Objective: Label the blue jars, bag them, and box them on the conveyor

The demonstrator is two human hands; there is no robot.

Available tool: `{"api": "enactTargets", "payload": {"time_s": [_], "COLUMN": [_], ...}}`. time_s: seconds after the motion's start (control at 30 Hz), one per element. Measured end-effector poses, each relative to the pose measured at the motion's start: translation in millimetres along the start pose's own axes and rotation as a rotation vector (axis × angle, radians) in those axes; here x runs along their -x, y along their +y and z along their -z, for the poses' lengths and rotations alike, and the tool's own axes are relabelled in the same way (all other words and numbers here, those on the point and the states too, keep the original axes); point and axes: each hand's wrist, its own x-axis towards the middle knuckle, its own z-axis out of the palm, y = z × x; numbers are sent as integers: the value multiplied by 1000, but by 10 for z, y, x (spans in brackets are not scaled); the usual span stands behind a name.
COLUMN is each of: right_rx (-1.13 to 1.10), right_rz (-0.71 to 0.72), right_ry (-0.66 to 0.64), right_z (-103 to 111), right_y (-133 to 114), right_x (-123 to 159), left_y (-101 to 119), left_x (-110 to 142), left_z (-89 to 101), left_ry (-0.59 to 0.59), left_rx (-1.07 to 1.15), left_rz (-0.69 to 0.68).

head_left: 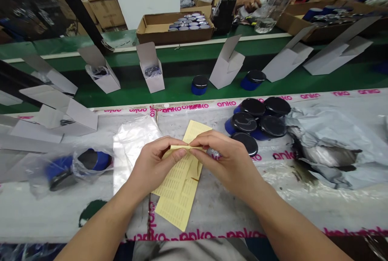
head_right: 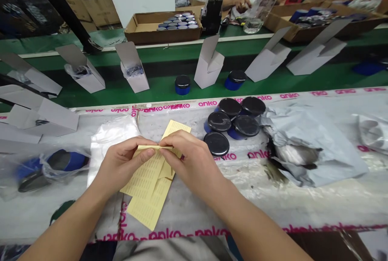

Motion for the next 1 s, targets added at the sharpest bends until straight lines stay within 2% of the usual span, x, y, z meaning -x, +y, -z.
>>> {"api": "enactTargets", "payload": {"time_s": [0.17, 0.33, 0.57, 0.73, 0.9, 1.0], "right_rx": [74, 13, -44, -81, -283, -428], "right_rz": [164, 167, 82, -16, -189, -300], "right_ry": [35, 33, -15, -46, -24, -53], "right_z": [-30, -35, -33, -12, 33, 53], "right_y": [23, 40, 69, 44, 40, 39], "right_x": [20, 27, 1, -8, -21, -43], "left_y": [10, 18, -49, -81, -88, -92], "left_x": [5, 4, -30, -39, -45, -50], "left_z": [-7, -20, -18, -21, -36, -40], "left_ry": [-15, -10, -39, -55, -61, -99], "left_rx": [118, 172, 234, 253, 251, 227], "left_rz": [153, 253, 340, 353, 341, 328]}}
